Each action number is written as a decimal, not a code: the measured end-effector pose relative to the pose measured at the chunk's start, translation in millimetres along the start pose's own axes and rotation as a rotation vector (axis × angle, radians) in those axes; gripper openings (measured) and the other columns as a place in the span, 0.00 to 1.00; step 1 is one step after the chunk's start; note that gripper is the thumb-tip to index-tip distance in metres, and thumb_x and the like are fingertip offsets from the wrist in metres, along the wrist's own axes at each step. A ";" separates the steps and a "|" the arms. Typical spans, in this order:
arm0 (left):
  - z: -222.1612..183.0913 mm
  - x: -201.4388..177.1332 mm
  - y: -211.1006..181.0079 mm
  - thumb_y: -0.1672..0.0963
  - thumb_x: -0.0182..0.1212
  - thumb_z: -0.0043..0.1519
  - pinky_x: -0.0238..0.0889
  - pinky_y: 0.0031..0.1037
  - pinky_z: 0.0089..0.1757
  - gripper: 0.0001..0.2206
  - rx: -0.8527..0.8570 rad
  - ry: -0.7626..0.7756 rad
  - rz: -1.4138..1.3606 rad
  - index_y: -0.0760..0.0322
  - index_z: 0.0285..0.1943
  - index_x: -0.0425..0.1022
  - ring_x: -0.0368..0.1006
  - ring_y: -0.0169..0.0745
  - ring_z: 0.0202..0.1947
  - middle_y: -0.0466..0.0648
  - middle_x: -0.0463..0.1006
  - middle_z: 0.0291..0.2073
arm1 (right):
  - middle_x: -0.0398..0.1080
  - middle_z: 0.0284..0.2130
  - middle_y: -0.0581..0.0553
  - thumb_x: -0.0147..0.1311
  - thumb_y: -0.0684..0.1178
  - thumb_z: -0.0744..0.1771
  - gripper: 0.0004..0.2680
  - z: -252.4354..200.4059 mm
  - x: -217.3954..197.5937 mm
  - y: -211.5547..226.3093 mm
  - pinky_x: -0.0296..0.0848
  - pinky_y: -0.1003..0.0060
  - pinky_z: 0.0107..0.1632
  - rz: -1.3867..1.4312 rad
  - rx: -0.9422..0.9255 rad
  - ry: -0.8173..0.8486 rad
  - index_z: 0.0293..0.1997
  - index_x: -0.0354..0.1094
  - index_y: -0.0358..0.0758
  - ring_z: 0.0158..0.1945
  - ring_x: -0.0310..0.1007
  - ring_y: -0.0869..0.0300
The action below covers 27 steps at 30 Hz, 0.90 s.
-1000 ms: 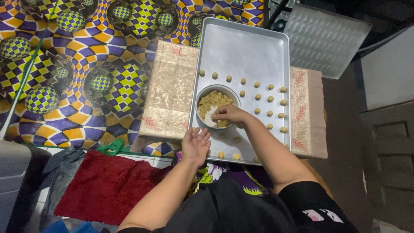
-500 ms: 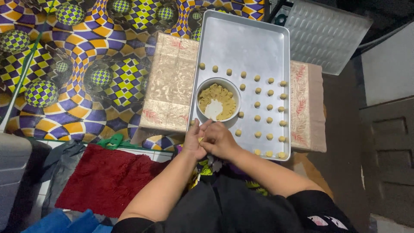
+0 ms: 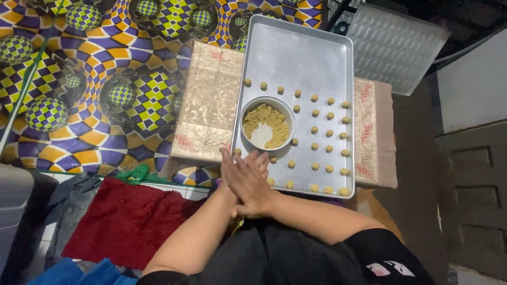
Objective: Rolling small portions of dough into balls and arranging them in rows on a baking tray.
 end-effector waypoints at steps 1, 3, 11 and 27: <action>-14.7 27.7 -5.7 0.27 0.43 0.48 0.55 0.44 0.61 0.51 -0.019 -0.010 0.041 0.53 0.73 0.60 0.58 0.57 0.69 0.57 0.60 0.72 | 0.52 0.67 0.21 0.26 0.83 0.63 0.44 -6.6 -2.5 -1.6 0.54 0.36 0.64 -0.030 -0.054 -0.071 0.76 0.42 0.29 0.66 0.51 0.23; -29.6 54.6 -2.7 0.24 0.37 0.43 0.46 0.47 0.67 0.58 -0.038 -0.017 0.084 0.54 0.79 0.51 0.48 0.58 0.76 0.58 0.51 0.77 | 0.52 0.66 0.23 0.24 0.85 0.62 0.44 -4.5 -17.7 -5.4 0.53 0.39 0.64 -0.063 -0.108 -0.144 0.75 0.45 0.29 0.65 0.50 0.25; 9.7 -4.6 43.6 0.25 0.42 0.45 0.53 0.42 0.64 0.44 -0.265 0.280 0.014 0.41 0.63 0.70 0.63 0.37 0.65 0.38 0.64 0.70 | 0.28 0.75 0.23 0.23 0.87 0.60 0.50 -36.5 37.6 -21.1 0.28 0.35 0.70 -0.048 0.099 -0.006 0.76 0.23 0.23 0.76 0.23 0.29; -23.2 43.7 10.8 0.24 0.42 0.42 0.67 0.33 0.57 0.39 -0.024 -0.067 0.080 0.36 0.47 0.78 0.75 0.39 0.53 0.36 0.80 0.47 | 0.41 0.69 0.13 0.44 0.57 0.66 0.35 -32.6 13.8 -59.5 0.45 0.35 0.65 -0.168 0.149 -0.088 0.73 0.29 0.14 0.70 0.42 0.26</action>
Point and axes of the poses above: each hand's wrist, its own z-axis towards the middle knuckle, its own x-axis out of the palm, y = z × x, the point moved 10 cm from there along z, towards the middle knuckle
